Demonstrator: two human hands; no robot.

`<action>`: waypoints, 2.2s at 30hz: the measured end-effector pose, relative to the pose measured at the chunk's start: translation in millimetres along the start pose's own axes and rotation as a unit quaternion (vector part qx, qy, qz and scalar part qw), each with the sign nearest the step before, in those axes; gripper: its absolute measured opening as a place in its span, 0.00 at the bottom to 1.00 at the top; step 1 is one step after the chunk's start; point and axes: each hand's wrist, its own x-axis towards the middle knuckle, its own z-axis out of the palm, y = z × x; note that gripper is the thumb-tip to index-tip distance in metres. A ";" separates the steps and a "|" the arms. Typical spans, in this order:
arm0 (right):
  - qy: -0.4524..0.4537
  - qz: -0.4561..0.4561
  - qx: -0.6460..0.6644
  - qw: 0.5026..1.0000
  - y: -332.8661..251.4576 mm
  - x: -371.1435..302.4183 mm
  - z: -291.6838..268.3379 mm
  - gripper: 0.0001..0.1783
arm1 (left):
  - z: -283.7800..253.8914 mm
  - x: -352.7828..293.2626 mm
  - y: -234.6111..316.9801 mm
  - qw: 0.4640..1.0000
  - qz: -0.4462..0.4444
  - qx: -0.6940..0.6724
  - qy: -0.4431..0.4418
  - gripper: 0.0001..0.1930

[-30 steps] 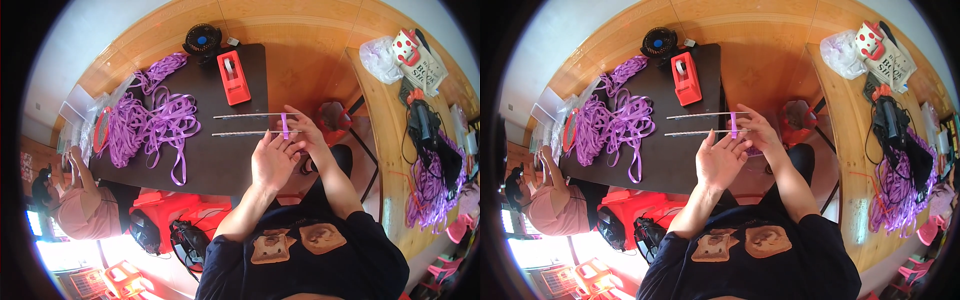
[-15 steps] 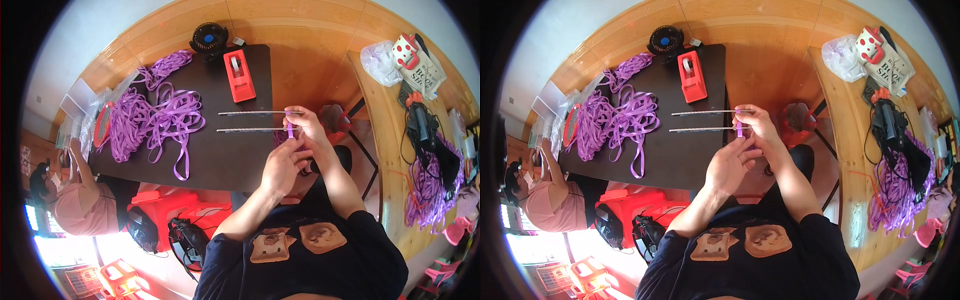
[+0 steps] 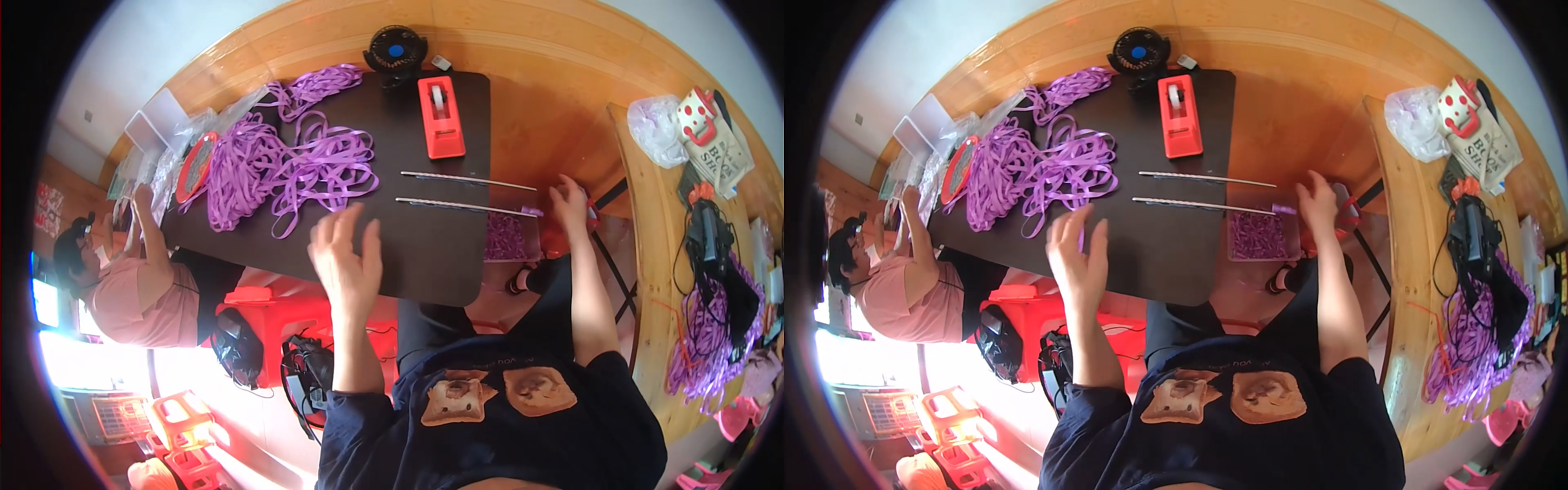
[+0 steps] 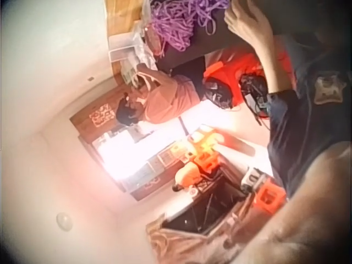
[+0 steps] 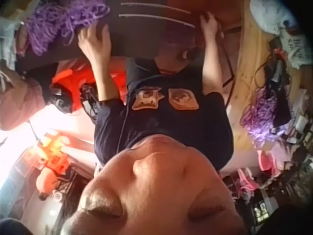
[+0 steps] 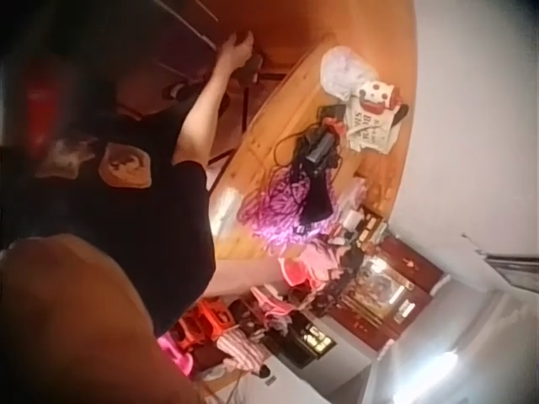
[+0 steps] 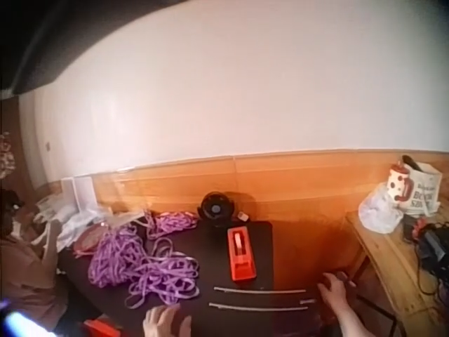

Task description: Tying and taping purple fabric ribbons into bows using a metal assembly jig.

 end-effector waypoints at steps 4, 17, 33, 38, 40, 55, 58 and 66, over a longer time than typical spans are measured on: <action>0.147 -0.047 0.279 0.948 -30.1 -21.6 -13.1 0.13 | 0.6 -9.5 -42.4 0.955 -0.103 0.277 0.007 0.11; -0.059 -0.327 0.292 0.897 -174.3 -116.1 -56.7 0.08 | 21.9 -9.9 -17.3 0.997 -0.072 0.009 -0.014 0.13; -0.193 -0.416 0.170 0.872 -179.1 -131.4 -44.3 0.26 | 23.0 -34.4 11.4 0.913 -0.023 -0.356 -0.200 0.06; -0.201 -0.390 0.280 0.854 -160.3 -129.1 -70.4 0.10 | 14.0 -10.8 13.0 0.952 0.166 -0.176 -0.188 0.22; -0.196 -0.376 0.306 0.852 -155.9 -122.2 -93.0 0.10 | 9.6 -7.3 25.7 0.926 0.196 -0.169 -0.276 0.27; -0.182 -0.342 0.206 0.898 -122.4 -113.5 -149.9 0.12 | 50.4 -38.4 76.8 0.787 0.111 -0.521 -0.310 0.34; -0.139 -0.374 0.206 0.893 -138.6 -106.1 -149.2 0.13 | 52.4 -54.2 107.5 0.628 -0.070 -0.620 -0.465 0.31; 0.137 0.004 0.463 0.875 -68.8 -74.2 -152.6 0.08 | 59.4 -49.0 90.1 0.520 -0.134 -0.647 -0.542 0.08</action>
